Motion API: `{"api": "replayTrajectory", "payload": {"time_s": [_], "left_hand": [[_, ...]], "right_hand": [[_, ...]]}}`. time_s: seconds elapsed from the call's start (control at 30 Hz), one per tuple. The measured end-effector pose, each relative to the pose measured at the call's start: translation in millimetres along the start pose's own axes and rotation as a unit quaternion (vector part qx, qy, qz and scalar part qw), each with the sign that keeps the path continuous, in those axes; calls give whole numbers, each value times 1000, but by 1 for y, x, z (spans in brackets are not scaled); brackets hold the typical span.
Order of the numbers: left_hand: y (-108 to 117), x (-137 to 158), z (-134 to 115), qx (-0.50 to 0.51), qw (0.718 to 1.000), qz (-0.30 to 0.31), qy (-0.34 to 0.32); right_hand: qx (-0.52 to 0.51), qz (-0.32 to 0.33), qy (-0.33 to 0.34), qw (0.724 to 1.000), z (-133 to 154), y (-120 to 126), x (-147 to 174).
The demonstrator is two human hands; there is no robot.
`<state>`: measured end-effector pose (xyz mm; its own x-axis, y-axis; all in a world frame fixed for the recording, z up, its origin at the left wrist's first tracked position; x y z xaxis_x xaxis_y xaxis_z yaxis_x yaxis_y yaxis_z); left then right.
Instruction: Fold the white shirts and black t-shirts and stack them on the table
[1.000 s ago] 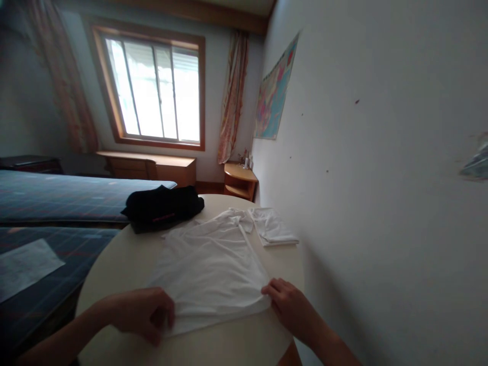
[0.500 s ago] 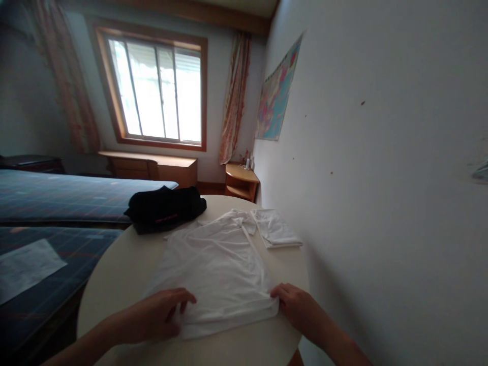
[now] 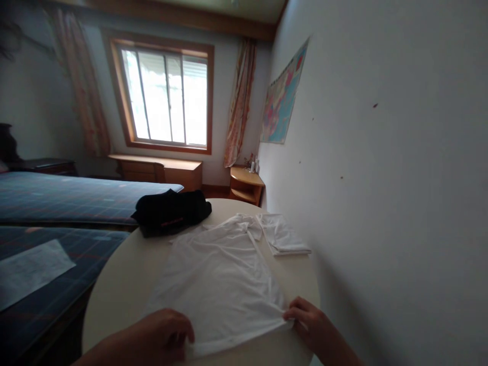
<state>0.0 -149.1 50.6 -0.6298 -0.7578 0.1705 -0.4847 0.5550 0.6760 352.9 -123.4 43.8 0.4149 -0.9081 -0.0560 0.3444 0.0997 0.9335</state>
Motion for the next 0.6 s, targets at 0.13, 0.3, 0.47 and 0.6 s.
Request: {"api": "replayTrajectory", "payload": {"time_s": [0.13,0.3,0.47,0.6], "left_hand": [[4,-10,7,-17,998,-46,-27],[6,-11,0,-20,998,-31,-55],[4,-14,-5,34,997,41,-57],[19,-30,8,-39,994,-74,-65]], "right_hand": [[-24,-13,16,1000,7,2,5],[-25,32,19,999,27,9,12],[18,89,-15,996,53,18,18],[65,94,-12,993,66,11,4]]}}
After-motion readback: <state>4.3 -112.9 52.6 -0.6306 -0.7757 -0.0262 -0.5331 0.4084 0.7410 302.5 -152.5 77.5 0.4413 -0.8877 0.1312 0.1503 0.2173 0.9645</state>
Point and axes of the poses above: each hand's wrist, its own x-axis away from the middle knuckle, its own y-axis out of the back of the hand, z = x × y, the point moved 6 cm from there along -x, towards the middle knuckle, and after that the axes turned 9 degrees about x, right-handed, at the moved point
